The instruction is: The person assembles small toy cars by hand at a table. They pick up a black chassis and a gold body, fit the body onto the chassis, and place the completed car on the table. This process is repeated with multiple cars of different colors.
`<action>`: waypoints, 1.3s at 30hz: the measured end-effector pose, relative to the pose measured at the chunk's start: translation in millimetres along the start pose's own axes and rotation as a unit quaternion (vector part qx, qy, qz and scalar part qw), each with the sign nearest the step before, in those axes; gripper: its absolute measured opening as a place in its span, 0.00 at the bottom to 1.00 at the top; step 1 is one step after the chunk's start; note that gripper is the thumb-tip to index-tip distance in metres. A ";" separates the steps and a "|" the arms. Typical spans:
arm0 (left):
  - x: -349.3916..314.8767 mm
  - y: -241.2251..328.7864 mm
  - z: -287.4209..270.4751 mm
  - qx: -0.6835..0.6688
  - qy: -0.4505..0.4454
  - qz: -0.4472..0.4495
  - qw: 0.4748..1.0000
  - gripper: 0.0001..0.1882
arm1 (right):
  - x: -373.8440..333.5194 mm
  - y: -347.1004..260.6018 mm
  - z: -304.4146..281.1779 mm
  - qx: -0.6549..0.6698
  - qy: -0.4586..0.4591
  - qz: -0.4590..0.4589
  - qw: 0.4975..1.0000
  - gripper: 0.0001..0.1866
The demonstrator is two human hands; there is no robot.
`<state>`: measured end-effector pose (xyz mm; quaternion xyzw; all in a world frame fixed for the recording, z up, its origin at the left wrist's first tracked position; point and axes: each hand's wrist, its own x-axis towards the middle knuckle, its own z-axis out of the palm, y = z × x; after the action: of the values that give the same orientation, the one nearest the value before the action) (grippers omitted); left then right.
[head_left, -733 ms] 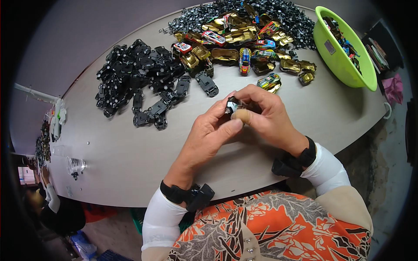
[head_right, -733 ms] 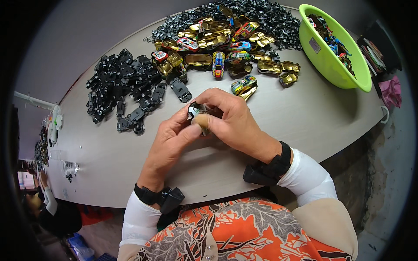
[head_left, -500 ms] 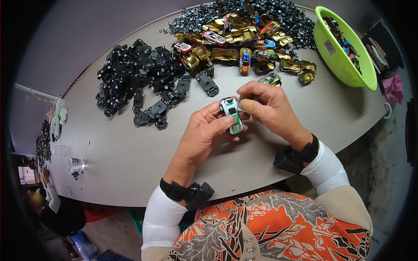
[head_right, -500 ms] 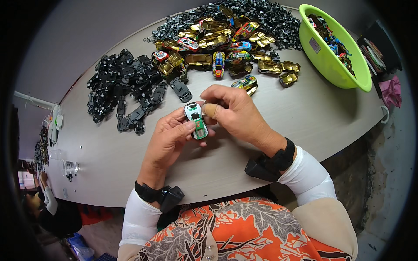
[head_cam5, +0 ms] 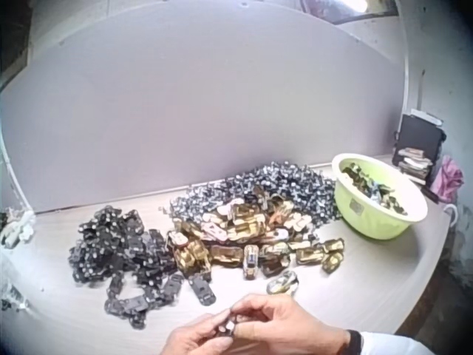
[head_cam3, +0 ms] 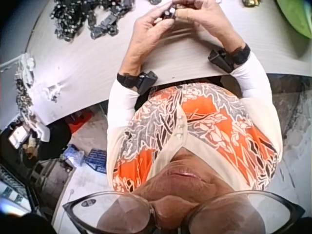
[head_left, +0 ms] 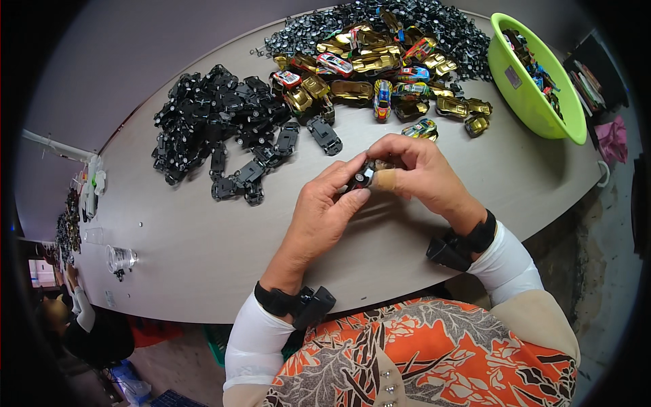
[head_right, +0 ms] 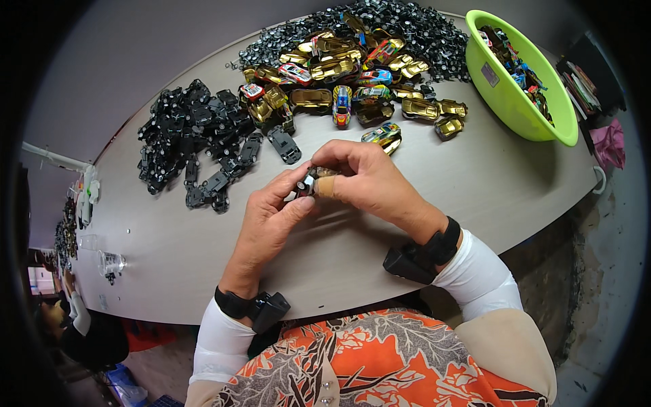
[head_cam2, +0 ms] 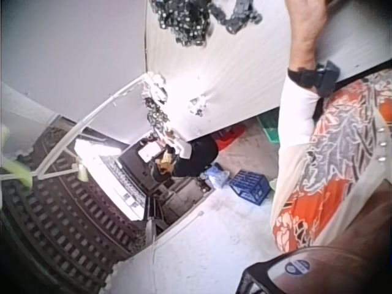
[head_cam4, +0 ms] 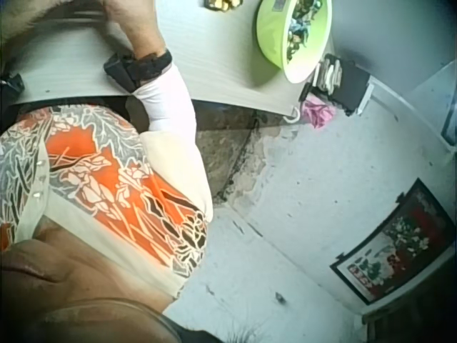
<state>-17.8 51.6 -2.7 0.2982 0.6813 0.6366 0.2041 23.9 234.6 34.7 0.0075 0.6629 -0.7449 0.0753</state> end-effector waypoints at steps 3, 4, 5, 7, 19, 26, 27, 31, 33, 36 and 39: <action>0.3 6.2 -2.3 0.032 0.017 0.011 0.999 0.26 | 1.7 3.1 -5.8 0.033 -0.007 0.037 0.999 0.10; 0.8 6.9 -2.3 0.053 0.023 0.025 0.998 0.26 | 2.4 5.6 -6.8 0.027 -0.013 0.038 0.999 0.10; 0.6 7.0 -2.1 0.075 0.030 0.036 0.996 0.26 | 3.5 10.0 -7.5 0.023 -0.019 0.039 0.999 0.10; 0.5 9.3 -0.4 0.067 0.045 0.014 0.997 0.22 | 4.0 12.6 -6.8 0.027 -0.029 0.046 0.998 0.10; -0.4 9.9 -11.1 -0.222 0.024 -0.184 0.957 0.13 | 6.2 13.4 -13.8 0.040 -0.089 -0.004 0.995 0.04; -1.3 13.4 -8.2 -0.219 0.005 -0.187 0.958 0.09 | 5.3 13.4 -14.6 0.008 -0.129 0.006 0.992 0.03; -1.5 14.0 -7.8 -0.213 0.003 -0.190 0.958 0.09 | 5.5 14.2 -16.3 -0.003 -0.134 0.014 0.991 0.03; -3.9 8.7 -0.7 -0.141 0.028 -0.164 0.976 0.06 | 3.9 15.9 -6.4 -0.087 -0.093 -0.004 0.992 0.02; -4.5 11.5 2.9 -0.104 0.045 -0.154 0.982 0.05 | 3.9 28.0 -4.1 -0.149 -0.057 -0.032 0.987 0.02; -5.6 4.9 4.9 -0.053 0.054 -0.149 0.986 0.05 | 2.8 33.0 2.9 -0.219 -0.016 -0.059 0.974 0.01; -4.1 1.0 6.0 -0.028 0.052 -0.158 0.986 0.05 | 1.6 32.2 5.5 -0.257 0.000 -0.080 0.963 0.01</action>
<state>-10.6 53.4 -2.7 0.1469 0.7116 0.6298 0.2745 26.7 225.5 3.4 -0.0654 0.8306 -0.5529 0.0150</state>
